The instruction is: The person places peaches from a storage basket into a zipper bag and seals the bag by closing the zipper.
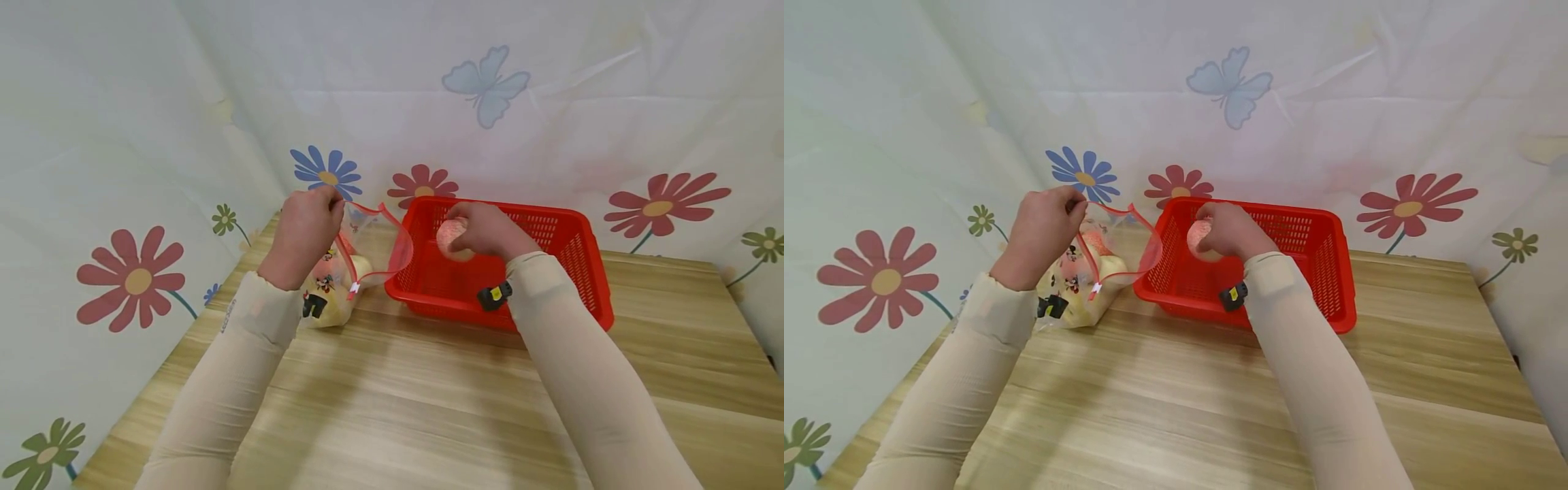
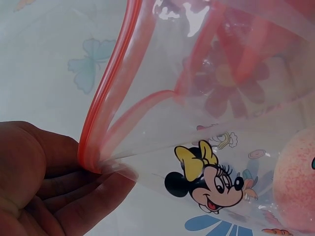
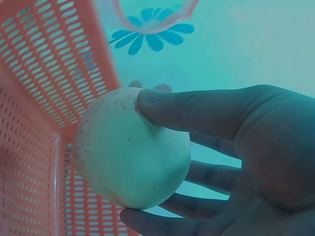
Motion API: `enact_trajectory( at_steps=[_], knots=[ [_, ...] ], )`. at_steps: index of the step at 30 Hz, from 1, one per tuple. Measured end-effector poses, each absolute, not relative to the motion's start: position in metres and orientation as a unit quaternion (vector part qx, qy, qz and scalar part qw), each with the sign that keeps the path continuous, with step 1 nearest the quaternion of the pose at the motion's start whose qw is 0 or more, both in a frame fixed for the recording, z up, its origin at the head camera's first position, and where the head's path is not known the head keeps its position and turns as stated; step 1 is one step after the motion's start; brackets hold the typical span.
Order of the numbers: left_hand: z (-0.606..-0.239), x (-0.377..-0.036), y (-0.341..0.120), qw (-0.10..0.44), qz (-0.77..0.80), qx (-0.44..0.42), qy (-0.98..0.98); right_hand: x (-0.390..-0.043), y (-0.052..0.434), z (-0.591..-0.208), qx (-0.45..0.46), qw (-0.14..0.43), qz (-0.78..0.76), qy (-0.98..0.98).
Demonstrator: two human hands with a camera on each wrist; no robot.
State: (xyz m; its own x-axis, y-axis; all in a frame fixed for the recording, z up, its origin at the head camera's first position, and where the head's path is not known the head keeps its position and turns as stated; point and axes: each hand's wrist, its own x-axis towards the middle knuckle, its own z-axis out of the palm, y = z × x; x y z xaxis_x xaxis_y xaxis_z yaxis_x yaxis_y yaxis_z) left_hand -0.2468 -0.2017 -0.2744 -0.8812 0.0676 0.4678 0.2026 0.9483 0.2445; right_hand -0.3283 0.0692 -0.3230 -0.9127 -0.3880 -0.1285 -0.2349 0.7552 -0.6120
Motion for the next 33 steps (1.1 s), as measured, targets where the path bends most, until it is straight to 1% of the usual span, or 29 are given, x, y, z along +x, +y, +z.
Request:
enact_trajectory(
  at_steps=[16, 21, 28, 33],
  knots=[
    [-0.274, -0.248, -0.2, 0.214, -0.151, -0.062, -0.963, -0.307, 0.05, -0.295, -0.207, 0.102, -0.31, 0.922],
    [-0.274, -0.249, -0.199, 0.211, -0.149, -0.058, -0.964, -0.303, 0.042, -0.292, -0.222, 0.093, -0.315, 0.918],
    [-0.276, -0.251, -0.2, 0.223, -0.142, -0.069, -0.962, -0.298, 0.033, -0.291, -0.237, 0.091, -0.321, 0.912],
    [-0.275, -0.251, -0.199, 0.213, -0.149, -0.062, -0.964, -0.296, 0.025, -0.293, -0.251, 0.084, -0.322, 0.909]
  ],
)
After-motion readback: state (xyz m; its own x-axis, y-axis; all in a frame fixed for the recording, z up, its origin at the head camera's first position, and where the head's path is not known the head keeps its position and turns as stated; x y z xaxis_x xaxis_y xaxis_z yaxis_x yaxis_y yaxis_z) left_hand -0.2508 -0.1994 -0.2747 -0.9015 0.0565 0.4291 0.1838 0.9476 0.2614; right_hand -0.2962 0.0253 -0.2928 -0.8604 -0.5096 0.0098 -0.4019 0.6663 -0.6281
